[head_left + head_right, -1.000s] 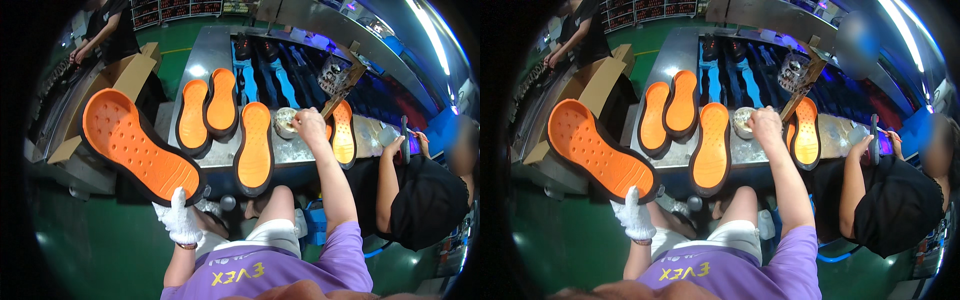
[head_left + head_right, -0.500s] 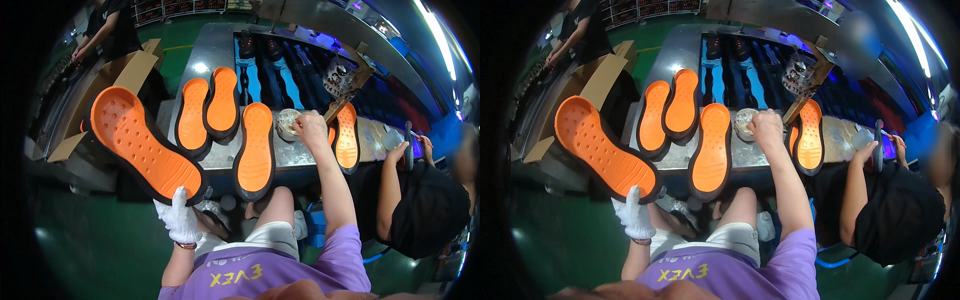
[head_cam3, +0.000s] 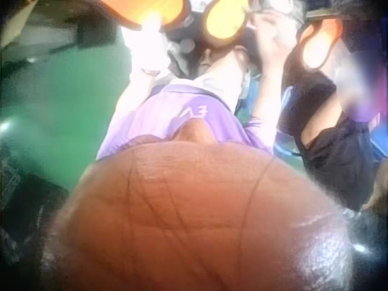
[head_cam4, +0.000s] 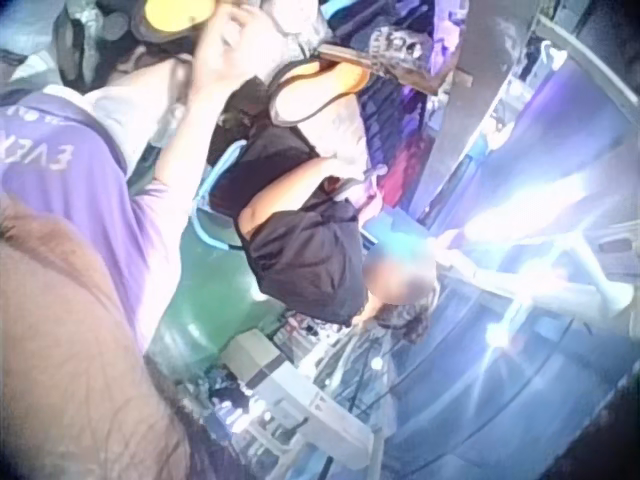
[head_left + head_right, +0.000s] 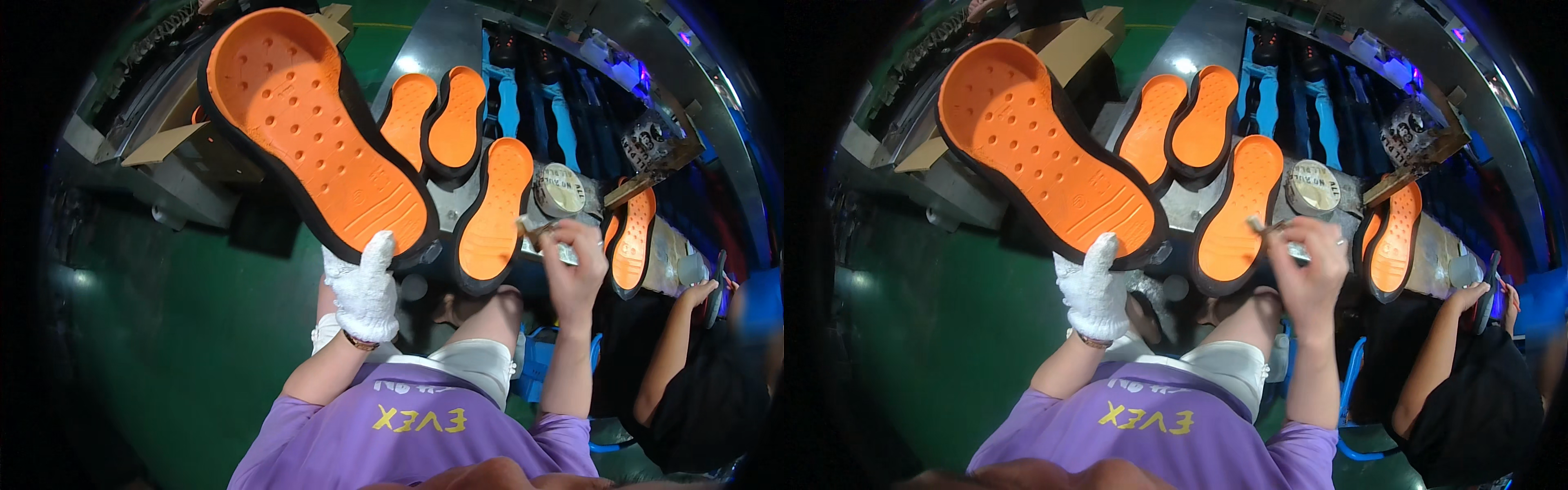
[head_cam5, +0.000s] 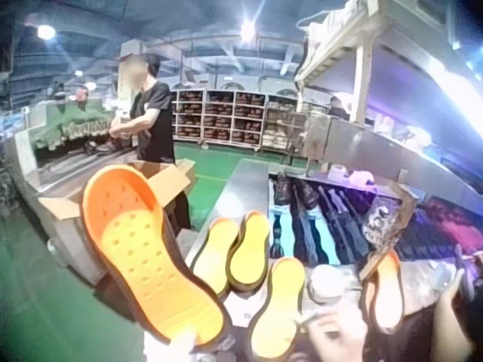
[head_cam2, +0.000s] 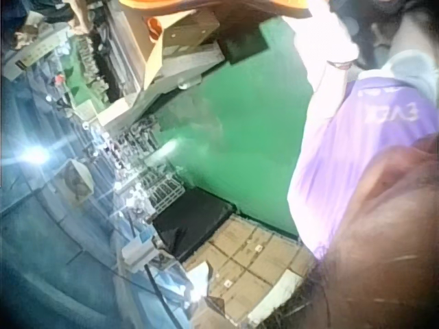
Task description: The person applies glue to the edges of orange shoe soles using a small brush. They repeatedly dip the brush into a container and coat the perimeter of each sole, then place the treated soles on the table. A coworker nearby handles additional soles and shoes.
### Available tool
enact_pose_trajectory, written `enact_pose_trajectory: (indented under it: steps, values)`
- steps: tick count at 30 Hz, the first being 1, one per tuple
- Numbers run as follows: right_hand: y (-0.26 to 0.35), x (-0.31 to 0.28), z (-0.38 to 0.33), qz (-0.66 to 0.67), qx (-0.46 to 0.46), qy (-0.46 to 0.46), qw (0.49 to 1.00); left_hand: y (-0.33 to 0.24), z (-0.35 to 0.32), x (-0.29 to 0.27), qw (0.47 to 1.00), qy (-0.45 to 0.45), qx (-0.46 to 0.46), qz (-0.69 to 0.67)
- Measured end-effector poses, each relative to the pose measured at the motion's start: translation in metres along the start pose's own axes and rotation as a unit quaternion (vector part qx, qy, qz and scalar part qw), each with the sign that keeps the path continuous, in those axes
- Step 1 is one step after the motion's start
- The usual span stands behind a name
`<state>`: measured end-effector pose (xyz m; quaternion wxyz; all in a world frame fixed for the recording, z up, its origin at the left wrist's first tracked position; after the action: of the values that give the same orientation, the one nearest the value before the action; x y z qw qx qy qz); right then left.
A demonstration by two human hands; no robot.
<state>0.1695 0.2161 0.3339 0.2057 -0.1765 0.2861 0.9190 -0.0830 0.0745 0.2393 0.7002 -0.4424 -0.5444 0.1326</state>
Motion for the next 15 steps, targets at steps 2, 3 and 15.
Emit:
enact_pose_trajectory:
  steps: [2, 3, 15]
  values:
    - [0.036, 0.010, -0.019, 0.035, -0.036, 0.049, 0.998, 0.001, -0.004, 0.001, 1.000, 0.012, -0.012, 0.019]
    - [0.044, 0.015, -0.029, 0.046, -0.037, 0.045, 0.997, 0.004, -0.006, -0.001, 0.999, 0.016, -0.018, 0.040]
    - [0.088, 0.039, -0.056, 0.019, -0.079, 0.091, 0.993, 0.009, -0.026, -0.008, 0.988, -0.005, -0.135, 0.069]
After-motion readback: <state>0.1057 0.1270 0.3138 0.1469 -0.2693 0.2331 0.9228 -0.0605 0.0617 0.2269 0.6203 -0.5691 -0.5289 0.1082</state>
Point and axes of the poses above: each hand's wrist, its own z-axis towards the middle knuckle, its own x-axis out of the palm, y = z × x, the point moved 9 cm from there along z, towards the middle knuckle, and after that the axes turned 9 degrees about -y, right-handed, at the moved point
